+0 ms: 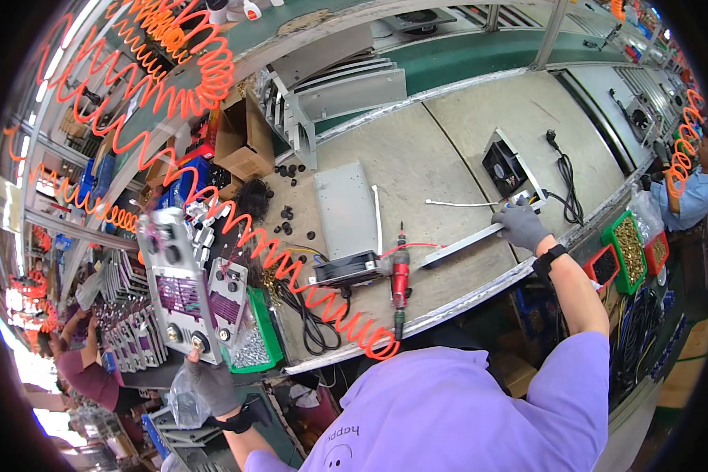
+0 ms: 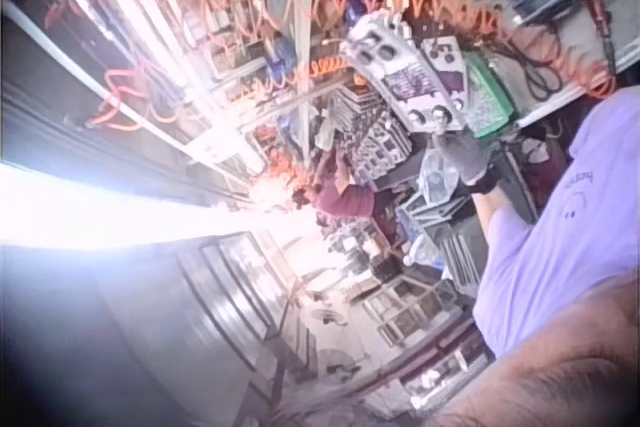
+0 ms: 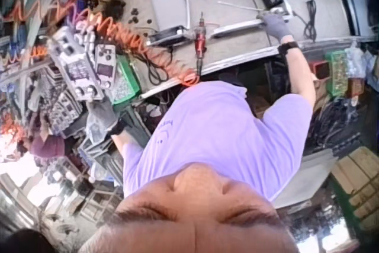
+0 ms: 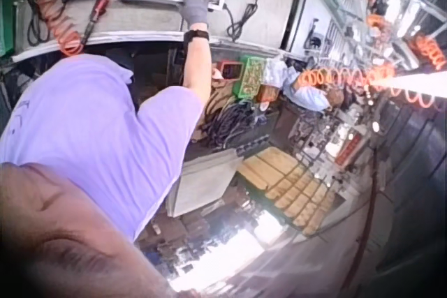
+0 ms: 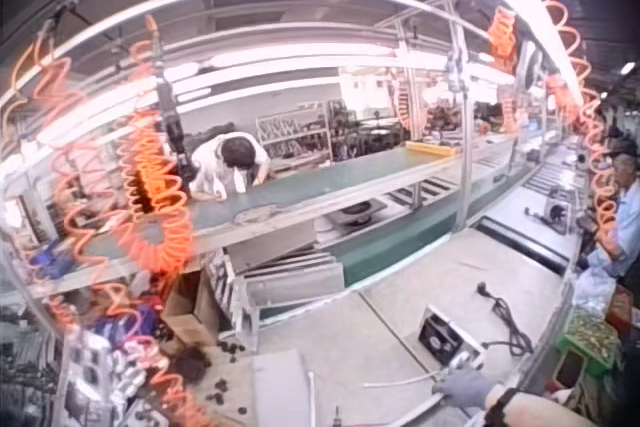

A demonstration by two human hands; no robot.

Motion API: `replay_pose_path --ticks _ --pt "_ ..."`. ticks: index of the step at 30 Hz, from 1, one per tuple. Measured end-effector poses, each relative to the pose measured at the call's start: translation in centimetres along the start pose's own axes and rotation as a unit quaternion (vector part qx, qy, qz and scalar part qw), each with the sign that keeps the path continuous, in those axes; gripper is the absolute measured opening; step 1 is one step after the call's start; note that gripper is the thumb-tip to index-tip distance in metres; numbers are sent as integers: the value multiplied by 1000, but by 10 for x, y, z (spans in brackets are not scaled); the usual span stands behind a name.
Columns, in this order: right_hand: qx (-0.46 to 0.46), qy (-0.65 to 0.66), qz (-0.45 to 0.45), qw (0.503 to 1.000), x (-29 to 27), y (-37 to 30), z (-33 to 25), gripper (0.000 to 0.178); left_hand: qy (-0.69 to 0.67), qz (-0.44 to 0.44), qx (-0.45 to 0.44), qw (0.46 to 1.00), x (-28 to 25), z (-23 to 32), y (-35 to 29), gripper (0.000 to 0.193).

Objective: Assembling components and fans into metal casings on a manufacturing line.

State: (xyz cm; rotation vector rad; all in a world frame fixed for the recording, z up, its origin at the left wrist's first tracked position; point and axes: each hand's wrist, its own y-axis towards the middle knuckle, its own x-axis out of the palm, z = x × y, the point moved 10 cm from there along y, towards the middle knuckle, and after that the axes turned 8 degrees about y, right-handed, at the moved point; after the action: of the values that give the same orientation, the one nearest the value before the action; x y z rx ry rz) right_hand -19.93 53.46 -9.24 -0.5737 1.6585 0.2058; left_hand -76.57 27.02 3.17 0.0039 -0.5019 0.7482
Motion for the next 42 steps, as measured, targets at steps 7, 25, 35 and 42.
replay_pose_path --ticks 7,25,35,42 --pt "-127 1 -34 991 -9 -6 9 9 -152 -83 -137 975 126 -126 -57 42" --pt "-98 99 -10 990 2 -39 73 11 388 -213 -108 890 162 -266 -157 67" --pt "-155 112 -29 981 1 -48 64 8 461 -154 27 873 182 -365 -118 54" --pt "-155 114 -42 980 3 -47 57 11 393 -201 93 893 268 -363 -59 52"
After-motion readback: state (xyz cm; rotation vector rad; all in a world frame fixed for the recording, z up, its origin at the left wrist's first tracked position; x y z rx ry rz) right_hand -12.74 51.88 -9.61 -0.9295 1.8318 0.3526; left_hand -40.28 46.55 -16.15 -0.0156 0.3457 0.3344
